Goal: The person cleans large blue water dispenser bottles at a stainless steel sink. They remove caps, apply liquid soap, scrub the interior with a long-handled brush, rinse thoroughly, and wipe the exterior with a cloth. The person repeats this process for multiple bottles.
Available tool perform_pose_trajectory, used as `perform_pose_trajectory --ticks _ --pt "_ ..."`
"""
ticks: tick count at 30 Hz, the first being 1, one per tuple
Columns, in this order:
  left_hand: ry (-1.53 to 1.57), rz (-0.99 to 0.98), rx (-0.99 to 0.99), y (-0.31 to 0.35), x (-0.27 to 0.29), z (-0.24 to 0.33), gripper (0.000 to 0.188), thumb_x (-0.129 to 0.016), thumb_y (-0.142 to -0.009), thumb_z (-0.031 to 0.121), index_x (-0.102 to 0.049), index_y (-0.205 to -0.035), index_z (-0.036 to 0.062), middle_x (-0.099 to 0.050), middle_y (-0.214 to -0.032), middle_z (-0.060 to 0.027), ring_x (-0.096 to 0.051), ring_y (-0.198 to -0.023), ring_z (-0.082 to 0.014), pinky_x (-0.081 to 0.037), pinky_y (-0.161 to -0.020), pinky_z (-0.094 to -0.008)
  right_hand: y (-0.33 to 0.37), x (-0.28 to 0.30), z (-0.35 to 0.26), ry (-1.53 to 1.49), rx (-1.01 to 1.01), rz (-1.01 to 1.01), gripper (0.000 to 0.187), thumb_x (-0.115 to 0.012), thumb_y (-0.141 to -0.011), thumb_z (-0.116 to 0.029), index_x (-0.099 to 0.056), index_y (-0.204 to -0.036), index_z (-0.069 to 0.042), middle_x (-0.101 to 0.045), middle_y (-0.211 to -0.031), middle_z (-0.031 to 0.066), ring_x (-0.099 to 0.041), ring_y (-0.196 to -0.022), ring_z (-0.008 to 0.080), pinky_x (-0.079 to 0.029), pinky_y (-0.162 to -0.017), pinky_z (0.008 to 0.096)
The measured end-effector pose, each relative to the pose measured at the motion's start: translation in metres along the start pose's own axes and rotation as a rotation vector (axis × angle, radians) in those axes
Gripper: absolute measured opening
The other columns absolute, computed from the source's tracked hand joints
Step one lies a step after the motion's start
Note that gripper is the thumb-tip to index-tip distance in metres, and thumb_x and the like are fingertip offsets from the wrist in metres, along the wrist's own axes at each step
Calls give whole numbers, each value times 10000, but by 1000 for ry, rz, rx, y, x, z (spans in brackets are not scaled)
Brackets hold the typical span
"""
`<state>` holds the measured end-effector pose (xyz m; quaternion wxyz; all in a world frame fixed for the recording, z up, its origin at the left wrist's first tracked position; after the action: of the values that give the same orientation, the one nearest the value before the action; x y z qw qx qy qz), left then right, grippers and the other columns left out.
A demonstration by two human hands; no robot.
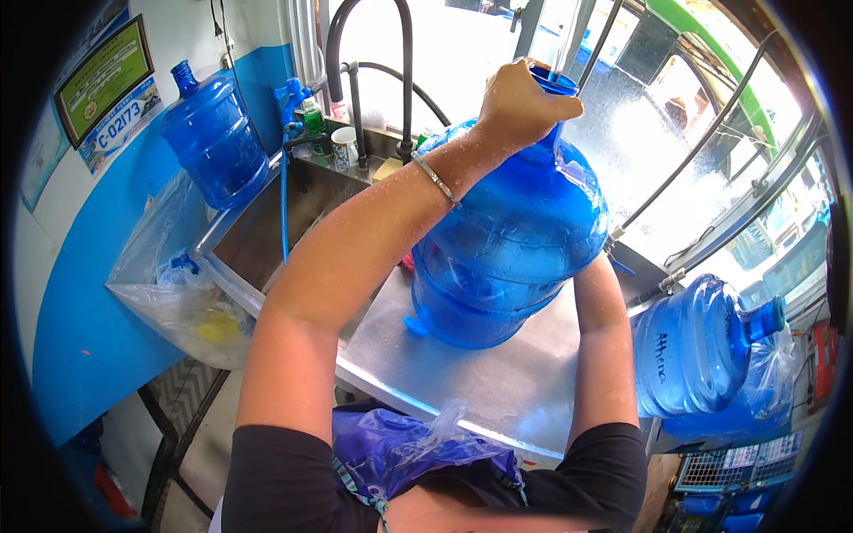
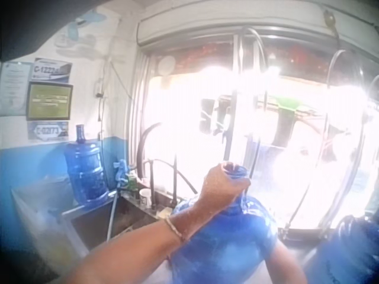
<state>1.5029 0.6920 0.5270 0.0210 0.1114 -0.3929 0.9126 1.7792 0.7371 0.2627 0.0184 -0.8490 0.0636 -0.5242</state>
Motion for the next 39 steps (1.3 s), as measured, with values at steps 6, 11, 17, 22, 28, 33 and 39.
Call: perform_pose_trajectory --ticks 6,11,17,22,28,33,39 --pt "-33 -42 -110 -1 -2 -7 443 -732 -647 369 -710 -922 22 -711 -853 -153 -692 -779 -273 -556 -744 -355 -5 0 -5 -9 -10 -4 484 -576 -893 -96 -498 -1365 -172 -642 -1140 171 -613 -1079 298 -464 -979 404" --pt "-138 -37 -260 12 -6 -7 478 -773 -659 379 -693 -939 -1 -695 -940 -160 -680 -878 -278 -545 -793 -364 -11 -3 -9 -9 -10 -4 483 -574 -887 -81 -501 -1358 -152 -640 -1145 166 -611 -1084 289 -463 -980 398" --pt "252 -392 87 22 3 -9 660 -790 -602 517 -687 -1024 20 -691 -903 -179 -673 -852 -280 -540 -805 -374 -15 -6 -14 -12 -7 -2 481 -572 -879 -64 -505 -1351 -128 -638 -1151 161 -608 -1089 279 -463 -981 391" --pt "273 -416 -4 24 9 -14 464 -785 -650 471 -712 -878 73 -708 -843 -120 -671 -763 -238 -537 -728 -342 -19 -7 -18 -18 -1 2 480 -571 -872 -50 -508 -1345 -107 -637 -1156 157 -605 -1093 270 -462 -981 386" --pt "144 -404 -45 11 1 -25 328 -775 -699 342 -737 -854 56 -726 -802 -72 -669 -746 -160 -520 -728 -303 -18 -6 -18 -27 -22 13 479 -569 -865 -33 -511 -1338 -83 -635 -1162 152 -602 -1098 259 -461 -982 379" --pt "156 -450 -31 -4 -3 -36 507 -799 -611 479 -733 -881 55 -719 -830 -135 -681 -771 -245 -540 -734 -357 -9 -5 -14 -32 -61 32 479 -567 -858 -19 -514 -1332 -62 -633 -1167 147 -600 -1102 250 -461 -983 373" --pt "184 -537 -29 -4 1 -37 703 -819 -597 591 -709 -1027 46 -711 -975 -173 -687 -877 -285 -547 -805 -375 8 -16 6 -110 -103 124 478 -566 -850 -2 -518 -1325 -38 -631 -1173 142 -596 -1107 240 -460 -984 366"
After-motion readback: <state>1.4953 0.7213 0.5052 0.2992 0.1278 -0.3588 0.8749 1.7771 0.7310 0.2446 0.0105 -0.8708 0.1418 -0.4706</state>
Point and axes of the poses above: each hand's wrist, its own y-axis away from the middle knuckle, its own x-axis out of the back of the hand, z = x × y, the point moved 1 cm from there along -y, towards the middle knuckle
